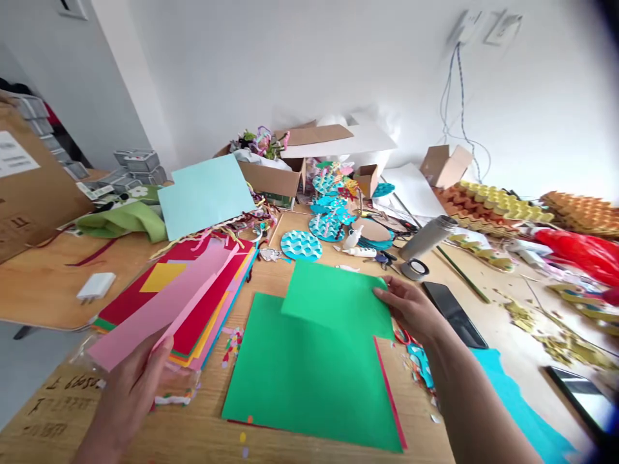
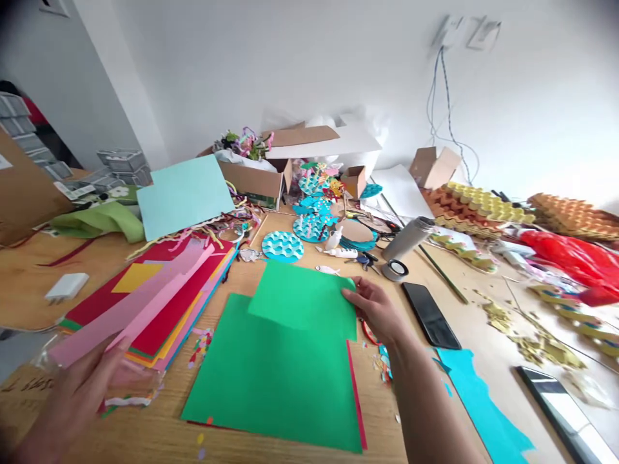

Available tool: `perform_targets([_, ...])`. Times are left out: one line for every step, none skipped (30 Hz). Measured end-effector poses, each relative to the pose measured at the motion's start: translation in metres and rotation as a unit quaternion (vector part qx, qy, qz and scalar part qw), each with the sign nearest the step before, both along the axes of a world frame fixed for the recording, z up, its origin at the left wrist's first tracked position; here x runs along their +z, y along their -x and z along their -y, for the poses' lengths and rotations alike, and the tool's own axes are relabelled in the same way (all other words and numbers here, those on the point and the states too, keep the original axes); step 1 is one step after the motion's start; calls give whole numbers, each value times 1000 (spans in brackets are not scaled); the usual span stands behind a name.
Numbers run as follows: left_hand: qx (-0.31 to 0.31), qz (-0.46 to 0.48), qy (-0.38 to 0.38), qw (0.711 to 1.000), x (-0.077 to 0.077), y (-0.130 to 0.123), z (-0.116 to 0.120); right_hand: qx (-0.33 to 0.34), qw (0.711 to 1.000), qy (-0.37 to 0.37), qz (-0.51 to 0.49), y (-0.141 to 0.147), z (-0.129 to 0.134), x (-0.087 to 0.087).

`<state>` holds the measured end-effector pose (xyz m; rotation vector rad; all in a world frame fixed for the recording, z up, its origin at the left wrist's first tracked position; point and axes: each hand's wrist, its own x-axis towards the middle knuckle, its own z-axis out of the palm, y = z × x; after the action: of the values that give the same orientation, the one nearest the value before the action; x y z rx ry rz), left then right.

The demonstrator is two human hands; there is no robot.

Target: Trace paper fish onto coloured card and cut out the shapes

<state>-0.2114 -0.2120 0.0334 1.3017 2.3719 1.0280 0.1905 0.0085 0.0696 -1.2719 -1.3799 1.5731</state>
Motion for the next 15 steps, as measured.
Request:
perform_targets([-26, -14, 5, 1000, -5, -1, -2, 3, 1000, 10, 11, -11, 8, -3])
perform_targets([-45, -32, 13, 998, -11, -3, -4, 7, 1000, 23, 19, -21, 14, -6])
perform_targets([-60, -62, 19, 996, -17, -5, -6, 9, 999, 36, 21, -29, 20, -9])
perform_targets([-72, -100, 26, 992, -24, -7, -8, 9, 999, 49, 20, -37, 26, -11])
perform_targets([-82, -141, 33, 986, -31, -9, -9, 7, 998, 62, 17, -44, 30, -13])
perform_targets([-94, -180, 40, 978, -37, -12, -10, 1, 997, 72, 12, -50, 33, -13])
perform_targets([-105, -217, 45, 969, -42, -14, -11, -8, 997, 78, 6, -56, 35, -14])
perform_targets([-115, -248, 51, 961, -46, -16, -11, -22, 997, 81, 0, -63, 36, -14])
perform_targets([-122, -273, 57, 953, -48, -18, -11, -38, 996, 81, -4, -69, 37, -14])
perform_targets([-127, -292, 64, 946, -50, -20, -10, -55, 995, 80, -7, -75, 37, -14])
perform_targets([-130, -307, 71, 940, -50, -22, -9, -74, 994, 80, -8, -80, 37, -14])
perform_targets([-131, -318, 77, 936, -48, -23, -8, -93, 993, 79, -6, -85, 37, -15])
perform_targets([-130, -327, 82, 932, -47, -25, -8, -115, 990, 77, -2, -90, 36, -16])
perform_targets([-130, -333, 85, 930, -45, -26, -7, -136, 988, 73, 6, -94, 35, -18])
perform_targets([-129, -336, 88, 929, -43, -28, -7, -149, 986, 68, 14, -97, 35, -20])
